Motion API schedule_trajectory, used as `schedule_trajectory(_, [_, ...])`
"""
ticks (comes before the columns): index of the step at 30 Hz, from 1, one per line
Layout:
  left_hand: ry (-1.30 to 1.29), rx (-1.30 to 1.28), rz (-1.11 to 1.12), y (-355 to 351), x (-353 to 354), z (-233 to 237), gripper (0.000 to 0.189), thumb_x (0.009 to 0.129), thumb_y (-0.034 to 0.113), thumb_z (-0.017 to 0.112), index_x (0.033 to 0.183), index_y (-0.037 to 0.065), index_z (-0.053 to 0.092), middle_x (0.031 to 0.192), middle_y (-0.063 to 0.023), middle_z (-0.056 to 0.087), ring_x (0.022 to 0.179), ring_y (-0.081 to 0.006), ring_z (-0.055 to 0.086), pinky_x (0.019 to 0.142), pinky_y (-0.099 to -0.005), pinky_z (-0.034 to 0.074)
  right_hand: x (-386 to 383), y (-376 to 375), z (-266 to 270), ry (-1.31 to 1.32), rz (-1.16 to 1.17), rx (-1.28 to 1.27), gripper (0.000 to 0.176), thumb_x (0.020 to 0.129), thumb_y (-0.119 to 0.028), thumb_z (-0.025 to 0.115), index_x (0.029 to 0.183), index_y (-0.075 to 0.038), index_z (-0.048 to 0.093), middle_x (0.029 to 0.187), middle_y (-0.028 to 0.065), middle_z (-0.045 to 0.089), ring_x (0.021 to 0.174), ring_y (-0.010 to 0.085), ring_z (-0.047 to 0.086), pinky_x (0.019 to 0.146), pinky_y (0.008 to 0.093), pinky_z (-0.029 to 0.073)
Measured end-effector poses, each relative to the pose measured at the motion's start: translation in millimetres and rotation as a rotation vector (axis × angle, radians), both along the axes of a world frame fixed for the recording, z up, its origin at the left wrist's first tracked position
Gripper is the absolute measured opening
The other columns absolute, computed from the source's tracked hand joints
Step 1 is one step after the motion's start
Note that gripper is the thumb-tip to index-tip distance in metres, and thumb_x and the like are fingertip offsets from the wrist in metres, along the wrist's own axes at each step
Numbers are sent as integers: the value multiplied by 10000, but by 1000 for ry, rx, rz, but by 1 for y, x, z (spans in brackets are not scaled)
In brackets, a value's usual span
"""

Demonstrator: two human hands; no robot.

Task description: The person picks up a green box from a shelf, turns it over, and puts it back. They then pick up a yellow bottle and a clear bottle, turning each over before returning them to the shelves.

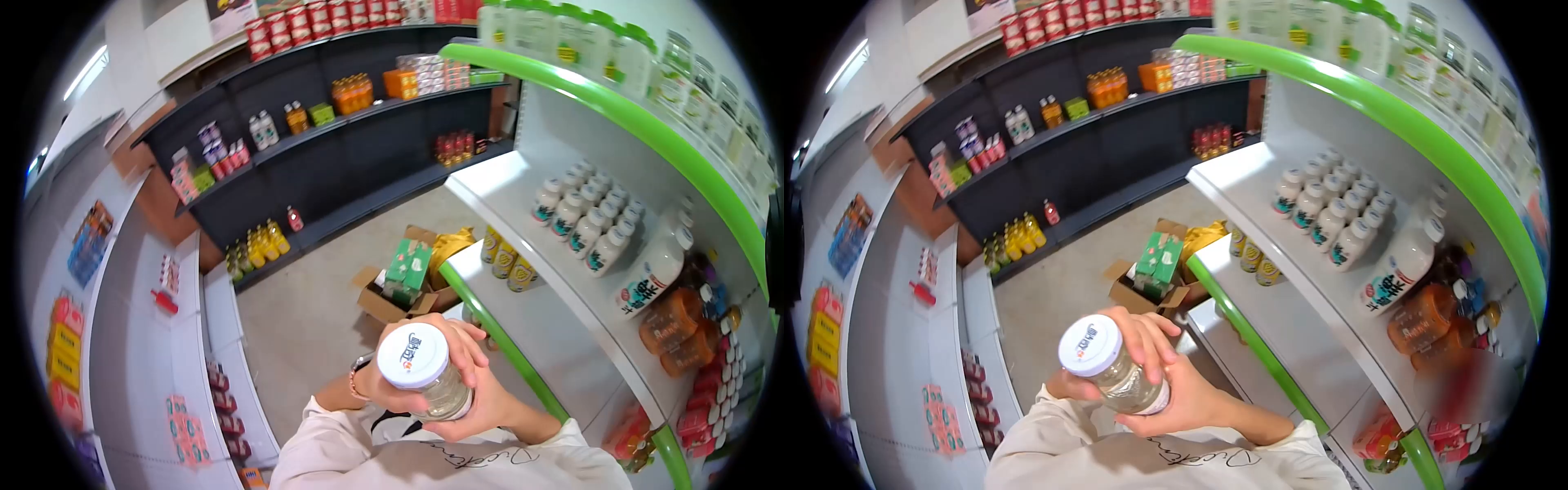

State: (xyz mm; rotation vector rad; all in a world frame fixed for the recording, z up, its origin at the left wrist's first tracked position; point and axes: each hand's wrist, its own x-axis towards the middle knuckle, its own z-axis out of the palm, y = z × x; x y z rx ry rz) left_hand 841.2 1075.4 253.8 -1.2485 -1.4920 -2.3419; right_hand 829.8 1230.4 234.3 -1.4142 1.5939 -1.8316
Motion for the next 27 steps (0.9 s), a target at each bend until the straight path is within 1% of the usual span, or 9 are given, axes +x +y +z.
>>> schedule_trajectory(7, [74,78,138,-84,67,2,471,687,343,736,948,-13,573,852,-108,651,850,-233,633,903,-383,390,45,-89,14,-51,178,43,878,583,-214,830,1302,-31,360,1214,79,448,1165,194,433,983,339,346])
schedule_trajectory(10, [-144,116,299,-119,101,-18,469,699,337,740,946,-24,570,855,-108,643,831,-204,628,883,-366,400,60,-127,-2,-107,248,81,902,591,-210,827,1324,-35,331,1230,78,436,1189,199,413,1009,348,322])
schedule_trajectory(12, [-202,137,370,-145,122,-21,471,700,335,741,948,-27,569,857,-111,641,827,-199,622,884,-362,399,74,-157,-10,-259,310,142,897,665,-195,790,1346,-8,236,1251,103,377,1187,207,380,995,347,320])
schedule_trajectory(15, [-217,133,496,-179,158,-27,465,702,313,739,955,-35,564,858,-118,639,822,-200,611,871,-356,407,92,-199,-17,-220,418,110,976,673,-203,795,1381,-15,149,1264,111,342,1193,196,361,998,343,314])
schedule_trajectory(20, [-140,62,835,-210,200,-32,438,694,276,729,942,-36,547,813,-137,646,788,-231,627,811,-337,416,104,-250,-33,-236,609,208,741,677,-202,802,1208,-43,310,1232,120,419,1152,185,427,933,342,377])
schedule_trajectory(22, [-152,0,997,-224,210,-41,450,695,317,727,918,-23,535,781,-137,647,767,-238,660,815,-342,393,105,-267,-50,-273,646,285,850,643,-208,818,1285,-38,287,1251,106,413,1179,186,409,971,345,346])
schedule_trajectory(24, [-78,-87,1098,-243,214,-51,437,664,220,754,956,-50,572,880,-125,647,804,-208,592,770,-315,455,106,-285,-60,-303,680,361,960,609,-214,833,1361,-33,264,1271,92,408,1206,187,391,1009,348,315])
schedule_trajectory(26, [-119,-91,1133,-260,209,-58,447,674,245,753,953,-46,560,836,-120,633,789,-228,628,785,-336,427,104,-309,-63,-176,575,145,749,660,-188,808,1249,-15,379,1122,110,544,1059,169,519,917,334,406])
schedule_trajectory(27, [-156,-95,1151,-270,204,-60,459,684,270,752,951,-42,548,793,-116,619,775,-248,664,799,-357,400,101,-321,-67,-173,589,141,749,660,-188,808,1249,-15,379,1122,110,544,1059,169,519,917,334,406])
